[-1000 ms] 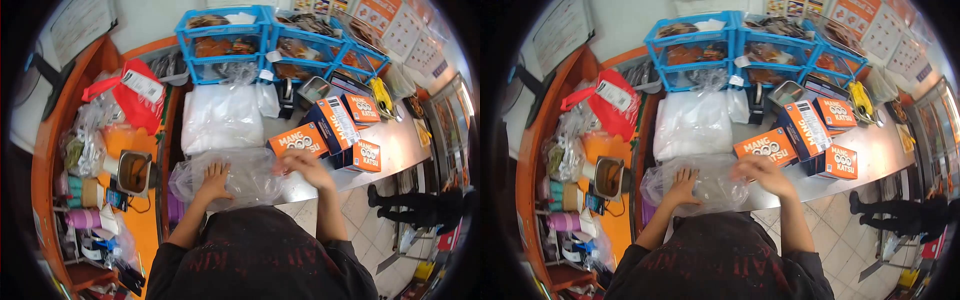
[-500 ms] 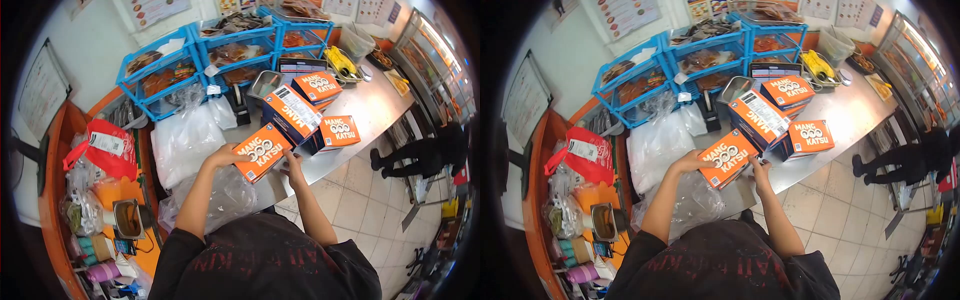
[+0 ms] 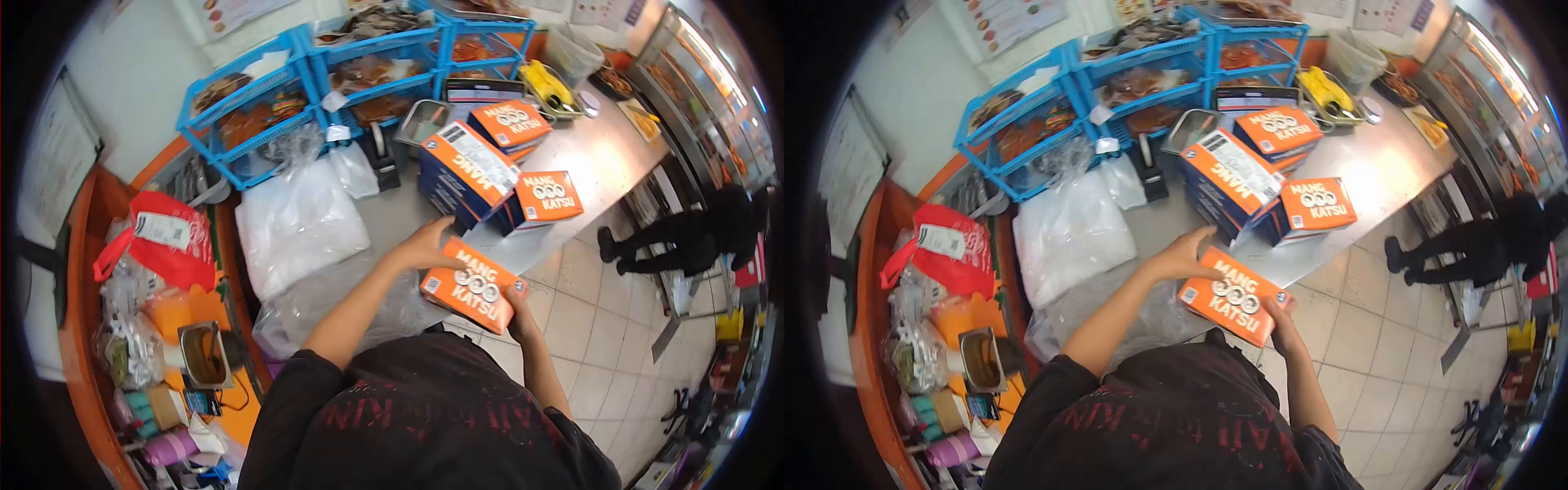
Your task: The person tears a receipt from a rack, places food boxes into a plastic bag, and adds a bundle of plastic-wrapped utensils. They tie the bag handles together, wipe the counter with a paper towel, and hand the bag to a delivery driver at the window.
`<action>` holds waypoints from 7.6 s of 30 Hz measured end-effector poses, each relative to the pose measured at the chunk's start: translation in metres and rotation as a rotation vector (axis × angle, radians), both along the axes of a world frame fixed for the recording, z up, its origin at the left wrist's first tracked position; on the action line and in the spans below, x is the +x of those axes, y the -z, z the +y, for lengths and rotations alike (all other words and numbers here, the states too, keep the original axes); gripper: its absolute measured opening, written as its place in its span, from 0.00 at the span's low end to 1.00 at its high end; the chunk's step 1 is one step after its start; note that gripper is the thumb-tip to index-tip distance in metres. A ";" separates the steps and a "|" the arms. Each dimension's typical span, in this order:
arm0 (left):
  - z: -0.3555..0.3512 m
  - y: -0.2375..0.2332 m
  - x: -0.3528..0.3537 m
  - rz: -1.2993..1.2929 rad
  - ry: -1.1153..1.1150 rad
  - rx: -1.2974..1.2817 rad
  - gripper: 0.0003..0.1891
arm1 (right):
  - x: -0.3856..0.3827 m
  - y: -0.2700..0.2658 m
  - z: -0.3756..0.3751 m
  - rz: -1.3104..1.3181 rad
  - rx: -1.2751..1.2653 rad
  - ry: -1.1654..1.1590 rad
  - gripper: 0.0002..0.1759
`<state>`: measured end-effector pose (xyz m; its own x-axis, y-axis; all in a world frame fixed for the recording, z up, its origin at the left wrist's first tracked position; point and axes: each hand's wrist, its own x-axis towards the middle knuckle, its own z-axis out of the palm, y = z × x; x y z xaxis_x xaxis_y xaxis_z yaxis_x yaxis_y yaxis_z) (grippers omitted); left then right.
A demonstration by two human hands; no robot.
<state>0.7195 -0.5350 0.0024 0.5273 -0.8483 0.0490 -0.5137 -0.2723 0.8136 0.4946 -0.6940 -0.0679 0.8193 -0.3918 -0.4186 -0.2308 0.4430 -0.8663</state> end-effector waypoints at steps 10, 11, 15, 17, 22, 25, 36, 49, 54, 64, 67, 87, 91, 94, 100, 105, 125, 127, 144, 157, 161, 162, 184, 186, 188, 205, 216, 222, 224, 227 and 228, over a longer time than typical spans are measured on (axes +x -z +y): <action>0.177 0.002 -0.022 0.075 0.049 0.444 0.22 | 0.003 -0.008 0.016 -0.252 0.293 -0.048 0.43; 0.183 0.029 -0.030 -0.094 -0.001 0.306 0.28 | 0.004 -0.010 0.017 -0.252 0.291 -0.058 0.43; 0.151 0.067 -0.050 -0.372 -0.194 0.350 0.42 | -0.001 -0.016 0.014 -0.292 0.285 0.030 0.44; 0.122 0.079 -0.045 -0.392 -0.216 0.372 0.50 | -0.010 -0.026 0.005 -0.314 0.212 0.096 0.45; 0.052 0.094 -0.047 -0.440 -0.365 0.298 0.49 | -0.023 -0.112 -0.006 -0.367 0.139 0.153 0.45; 0.056 0.095 -0.040 -0.409 -0.352 0.237 0.41 | -0.015 -0.153 0.007 -0.416 0.125 0.157 0.45; 0.141 0.058 -0.055 -0.477 -0.442 -0.036 0.24 | 0.084 -0.129 0.118 -0.359 0.515 -0.110 0.43; 0.155 0.052 -0.054 -0.397 -0.351 0.677 0.64 | 0.091 -0.057 0.103 -0.083 0.292 -0.020 0.37; 0.149 0.070 -0.076 -0.482 -0.321 0.603 0.59 | 0.119 -0.081 0.134 -0.142 0.522 0.055 0.34; 0.185 0.052 -0.063 0.018 -0.204 0.611 0.63 | 0.108 -0.049 0.114 -0.162 0.367 0.134 0.37; 0.178 0.051 -0.062 -0.079 -0.162 0.694 0.62 | 0.108 -0.053 0.112 -0.059 0.303 0.110 0.39; 0.115 0.033 -0.053 0.704 -0.534 -0.461 0.35 | 0.093 -0.076 0.064 -0.089 -0.612 -0.440 0.39; 0.107 0.030 -0.055 0.943 -0.766 -0.412 0.29 | 0.103 -0.082 0.040 -0.079 -0.813 -0.614 0.30; 0.122 0.093 -0.049 0.428 -0.771 -0.310 0.28 | 0.130 -0.086 0.022 -0.194 -0.979 -0.809 0.22; 0.114 0.077 -0.052 -0.160 -0.801 0.077 0.30 | 0.214 -0.023 0.022 -0.536 -1.360 -0.464 0.26; 0.128 0.083 -0.045 -0.191 -0.646 0.301 0.35 | 0.195 0.032 0.024 -0.093 -1.041 -0.813 0.21; 0.128 0.026 -0.095 -0.244 -0.824 0.726 0.32 | 0.186 -0.067 0.045 -0.189 -1.097 -0.896 0.49; 0.132 0.033 -0.092 -0.296 -0.641 0.774 0.39 | 0.180 -0.079 0.050 -0.197 -1.245 -0.820 0.49; 0.192 0.026 -0.077 -0.114 -0.552 0.923 0.57 | 0.138 -0.130 0.097 -0.566 -1.167 -1.100 0.30; 0.113 -0.030 -0.076 0.032 -0.824 -0.174 0.15 | 0.151 -0.072 -0.189 0.414 -1.687 -0.367 0.43; 0.137 -0.033 -0.070 -0.221 -0.884 -0.056 0.13 | 0.129 -0.087 -0.188 0.537 -1.548 -0.675 0.70; 0.150 -0.035 -0.073 -0.217 -0.946 -0.015 0.13 | 0.125 -0.104 -0.179 0.557 -1.614 -0.846 0.77; 0.249 0.080 -0.067 -0.231 -0.455 0.365 0.55 | 0.124 -0.145 0.203 -0.139 -0.969 -0.754 0.63; 0.256 0.064 -0.068 -0.013 -0.450 0.321 0.50 | 0.129 -0.109 0.244 -0.105 -1.156 -0.537 0.65; 0.260 0.055 -0.060 -0.160 -0.367 0.537 0.41 | 0.125 -0.090 0.255 0.059 -1.381 -0.523 0.65; 0.265 0.004 -0.084 -0.366 -0.666 -0.040 0.20 | 0.080 -0.094 0.213 -0.304 -1.398 -0.379 0.23; 0.224 0.022 -0.084 -0.475 -0.354 -0.027 0.14 | 0.063 -0.053 -0.079 0.011 -1.039 0.716 0.10; 0.218 0.022 -0.081 -0.340 -0.418 -0.026 0.11 | 0.084 -0.007 -0.062 0.032 -1.307 0.567 0.12; 0.216 0.019 -0.081 -0.273 -0.461 -0.003 0.09 | 0.102 -0.012 -0.033 -0.082 -1.160 0.411 0.08; 0.214 0.020 -0.081 -0.284 -0.480 0.000 0.08 | 0.125 -0.019 -0.001 -0.261 -0.621 -0.060 0.13; 0.214 0.021 -0.081 -0.296 -0.477 -0.006 0.08 | 0.133 -0.020 0.003 -0.268 -0.482 -0.247 0.18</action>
<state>0.6388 -0.3207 -0.0185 0.8155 -0.5185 0.2570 -0.5414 -0.5265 0.6556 0.6275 -0.6912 -0.0482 0.9626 -0.2706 -0.0082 -0.0233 -0.0525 -0.9983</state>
